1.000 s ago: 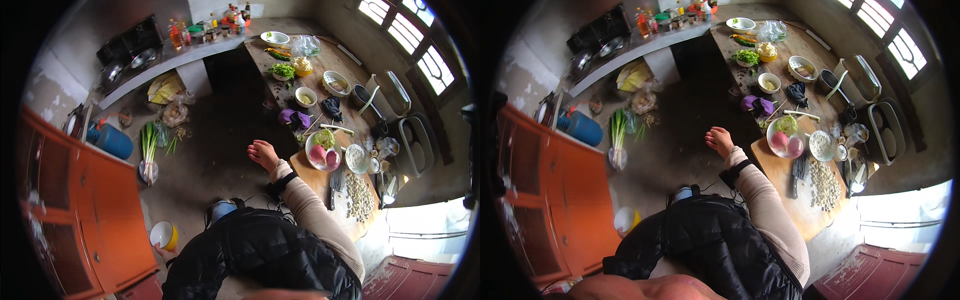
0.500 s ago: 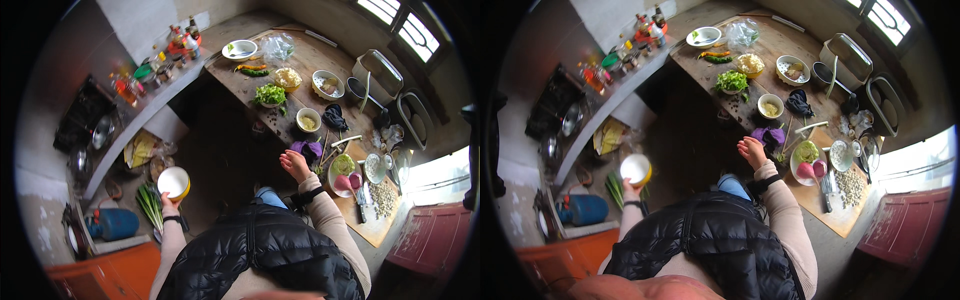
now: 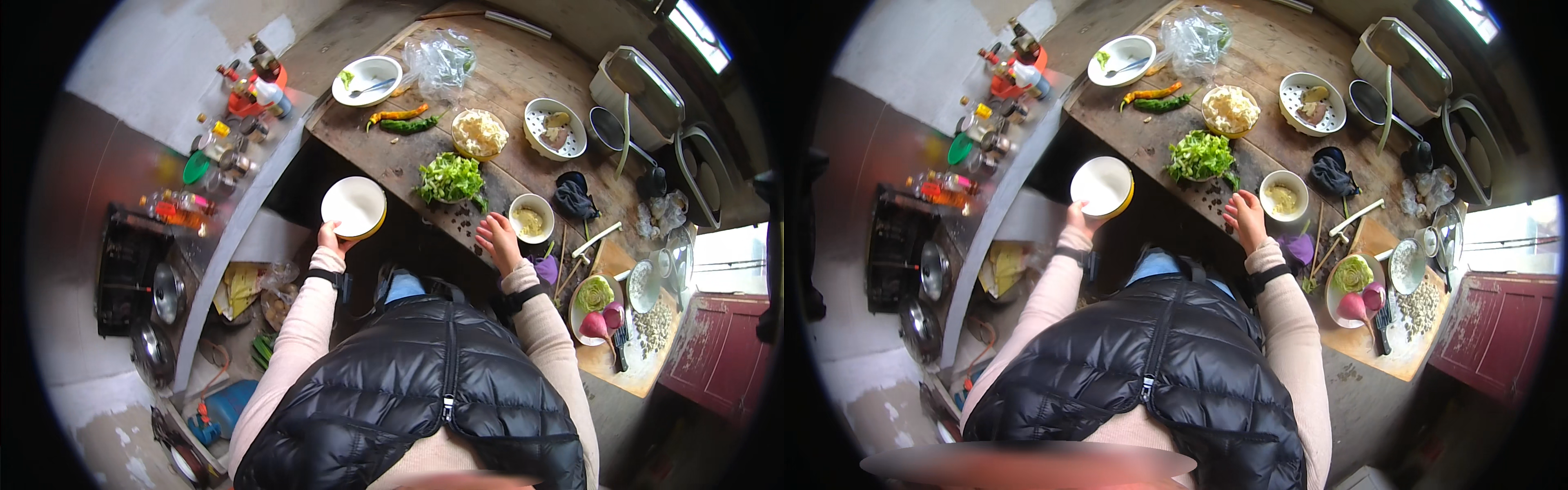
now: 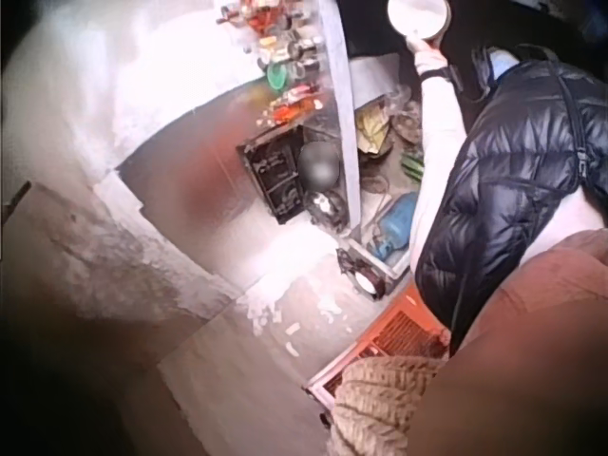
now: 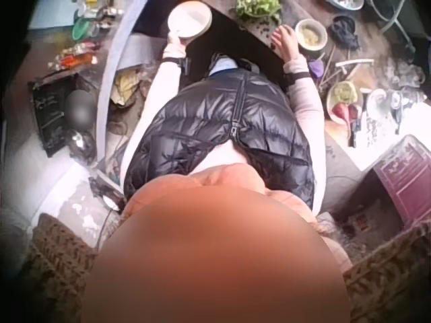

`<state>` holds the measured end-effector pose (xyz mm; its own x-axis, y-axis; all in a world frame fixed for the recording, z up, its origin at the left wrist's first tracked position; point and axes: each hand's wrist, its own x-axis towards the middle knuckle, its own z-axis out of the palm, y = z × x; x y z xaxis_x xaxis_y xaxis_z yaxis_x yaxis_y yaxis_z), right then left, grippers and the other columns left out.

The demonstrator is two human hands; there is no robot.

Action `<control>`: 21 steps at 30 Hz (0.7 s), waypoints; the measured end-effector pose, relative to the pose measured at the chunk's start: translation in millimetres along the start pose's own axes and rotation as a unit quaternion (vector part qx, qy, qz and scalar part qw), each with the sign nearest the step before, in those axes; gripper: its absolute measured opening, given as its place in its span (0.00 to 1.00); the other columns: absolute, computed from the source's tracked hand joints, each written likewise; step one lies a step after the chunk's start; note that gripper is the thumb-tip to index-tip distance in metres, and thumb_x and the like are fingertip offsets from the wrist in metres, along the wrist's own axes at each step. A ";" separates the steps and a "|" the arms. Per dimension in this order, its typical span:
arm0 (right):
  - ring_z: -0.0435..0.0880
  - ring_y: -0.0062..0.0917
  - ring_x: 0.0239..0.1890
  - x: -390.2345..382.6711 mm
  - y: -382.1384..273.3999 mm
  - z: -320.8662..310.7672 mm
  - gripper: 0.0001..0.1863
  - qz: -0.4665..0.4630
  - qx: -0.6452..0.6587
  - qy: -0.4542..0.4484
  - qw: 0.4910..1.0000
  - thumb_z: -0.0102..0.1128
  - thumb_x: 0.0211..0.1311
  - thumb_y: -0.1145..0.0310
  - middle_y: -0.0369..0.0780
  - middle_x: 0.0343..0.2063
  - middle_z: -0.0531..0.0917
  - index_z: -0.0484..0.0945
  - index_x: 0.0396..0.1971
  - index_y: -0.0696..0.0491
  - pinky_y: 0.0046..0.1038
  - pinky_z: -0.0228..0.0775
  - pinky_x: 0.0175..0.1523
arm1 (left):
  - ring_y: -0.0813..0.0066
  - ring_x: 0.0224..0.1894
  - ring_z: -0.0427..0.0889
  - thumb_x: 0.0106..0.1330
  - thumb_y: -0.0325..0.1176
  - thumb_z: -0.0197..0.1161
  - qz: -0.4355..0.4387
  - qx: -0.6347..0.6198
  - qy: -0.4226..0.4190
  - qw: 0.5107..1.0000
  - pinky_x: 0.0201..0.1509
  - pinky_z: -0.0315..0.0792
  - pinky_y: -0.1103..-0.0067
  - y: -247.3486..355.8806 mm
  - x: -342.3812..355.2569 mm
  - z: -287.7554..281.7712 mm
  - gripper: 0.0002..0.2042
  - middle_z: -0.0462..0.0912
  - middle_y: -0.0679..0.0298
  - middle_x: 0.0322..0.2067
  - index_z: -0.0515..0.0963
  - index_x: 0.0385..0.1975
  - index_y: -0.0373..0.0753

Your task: The person washes green vegetables at an outdoor sink, then carries them into a kitchen and adds them to a wok on an induction cooktop. They also tear and add cauliflower to the wok.

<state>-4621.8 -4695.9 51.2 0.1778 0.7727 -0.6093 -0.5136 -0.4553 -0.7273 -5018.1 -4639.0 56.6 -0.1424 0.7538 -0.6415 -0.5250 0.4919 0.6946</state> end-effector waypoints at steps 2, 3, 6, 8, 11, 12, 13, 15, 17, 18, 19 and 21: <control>0.77 0.27 0.47 8.8 -3.8 1.4 0.25 -0.012 -0.007 0.021 1.000 0.58 0.66 0.64 0.41 0.50 0.73 0.64 0.60 0.53 0.31 0.77 0.47 | 0.52 0.55 0.75 0.57 0.36 0.53 0.001 0.034 0.009 0.999 0.49 0.76 0.53 7.1 39.3 25.2 0.25 0.74 0.52 0.53 0.66 0.58 0.42; 0.77 0.27 0.47 14.6 -5.3 2.8 0.26 -0.020 -0.009 0.036 0.999 0.60 0.65 0.64 0.41 0.51 0.73 0.64 0.61 0.52 0.30 0.77 0.47 | 0.52 0.55 0.75 0.58 0.35 0.54 -0.003 0.053 0.013 0.999 0.49 0.77 0.52 9.8 59.7 36.7 0.24 0.74 0.53 0.52 0.66 0.57 0.42; 0.78 0.30 0.48 29.9 -7.4 8.1 0.26 -0.022 -0.007 0.077 0.997 0.58 0.67 0.61 0.42 0.49 0.75 0.63 0.61 0.51 0.31 0.76 0.50 | 0.53 0.55 0.76 0.60 0.33 0.53 -0.052 0.086 -0.033 0.994 0.48 0.78 0.53 17.7 109.5 60.3 0.23 0.73 0.53 0.53 0.65 0.57 0.41; 0.78 0.29 0.48 40.4 -8.9 18.6 0.26 0.003 0.019 0.082 0.996 0.57 0.68 0.59 0.41 0.50 0.75 0.63 0.62 0.50 0.31 0.76 0.49 | 0.55 0.55 0.76 0.60 0.32 0.53 -0.067 0.113 -0.066 0.989 0.46 0.79 0.55 24.1 134.9 76.7 0.24 0.73 0.54 0.53 0.65 0.58 0.41; 0.77 0.27 0.47 52.2 -15.5 35.8 0.27 0.031 0.002 0.115 0.993 0.55 0.68 0.55 0.40 0.50 0.75 0.62 0.63 0.49 0.29 0.76 0.47 | 0.57 0.55 0.76 0.60 0.30 0.53 -0.066 0.158 -0.100 0.980 0.45 0.81 0.58 29.6 160.5 93.6 0.24 0.73 0.55 0.54 0.65 0.60 0.41; 0.77 0.25 0.46 56.6 -18.7 42.1 0.28 0.038 -0.015 0.123 0.992 0.55 0.69 0.54 0.39 0.50 0.75 0.62 0.64 0.48 0.27 0.76 0.45 | 0.58 0.55 0.76 0.61 0.30 0.53 -0.061 0.173 -0.113 0.977 0.44 0.81 0.59 31.0 167.5 98.1 0.24 0.73 0.55 0.54 0.65 0.60 0.42; 0.76 0.25 0.47 61.8 -22.2 48.2 0.29 0.018 -0.040 0.133 0.990 0.53 0.69 0.51 0.38 0.50 0.75 0.62 0.65 0.47 0.27 0.74 0.45 | 0.61 0.53 0.78 0.61 0.29 0.54 -0.069 0.189 -0.119 0.972 0.44 0.81 0.63 32.9 174.0 101.2 0.25 0.74 0.56 0.53 0.65 0.61 0.42; 0.73 0.25 0.53 71.8 -28.5 57.4 0.30 -0.016 -0.079 0.146 0.986 0.54 0.68 0.50 0.38 0.55 0.73 0.62 0.65 0.47 0.28 0.71 0.51 | 0.62 0.51 0.79 0.60 0.28 0.54 -0.091 0.190 -0.135 0.968 0.44 0.82 0.65 35.4 184.2 103.5 0.25 0.76 0.57 0.51 0.65 0.61 0.42; 0.71 0.25 0.58 83.3 -31.4 64.9 0.32 -0.035 -0.112 0.159 0.980 0.57 0.66 0.49 0.40 0.59 0.71 0.63 0.64 0.50 0.30 0.66 0.58 | 0.64 0.48 0.81 0.61 0.27 0.55 -0.107 0.186 -0.145 0.966 0.43 0.82 0.68 36.6 193.2 105.0 0.25 0.78 0.59 0.49 0.65 0.61 0.42; 0.71 0.26 0.58 89.7 -31.6 67.9 0.33 -0.049 -0.125 0.165 0.977 0.58 0.66 0.50 0.41 0.59 0.72 0.63 0.64 0.51 0.30 0.65 0.59 | 0.64 0.49 0.81 0.62 0.28 0.56 -0.106 0.178 -0.160 0.965 0.43 0.81 0.68 37.0 197.2 106.1 0.24 0.78 0.59 0.49 0.65 0.61 0.42; 0.71 0.27 0.59 95.9 -30.5 70.9 0.33 -0.070 -0.137 0.165 0.974 0.59 0.65 0.51 0.42 0.59 0.72 0.63 0.64 0.52 0.30 0.65 0.60 | 0.65 0.49 0.80 0.63 0.30 0.57 -0.106 0.171 -0.168 0.965 0.44 0.81 0.68 36.8 199.7 107.2 0.24 0.77 0.59 0.50 0.65 0.61 0.43; 0.71 0.31 0.59 107.4 -27.2 75.5 0.36 -0.098 -0.154 0.180 0.967 0.65 0.61 0.53 0.45 0.56 0.74 0.65 0.62 0.57 0.30 0.62 0.63 | 0.65 0.51 0.79 0.65 0.34 0.58 -0.105 0.164 -0.183 0.964 0.46 0.80 0.67 37.0 201.7 109.4 0.24 0.76 0.59 0.51 0.65 0.61 0.43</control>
<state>-4652.1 -4567.1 29.4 0.5556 0.6780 -0.4812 -0.1768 -0.4692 -0.8652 -4974.5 -4421.1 -11.5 0.2760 0.6957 -0.6631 -0.2087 0.7169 0.6652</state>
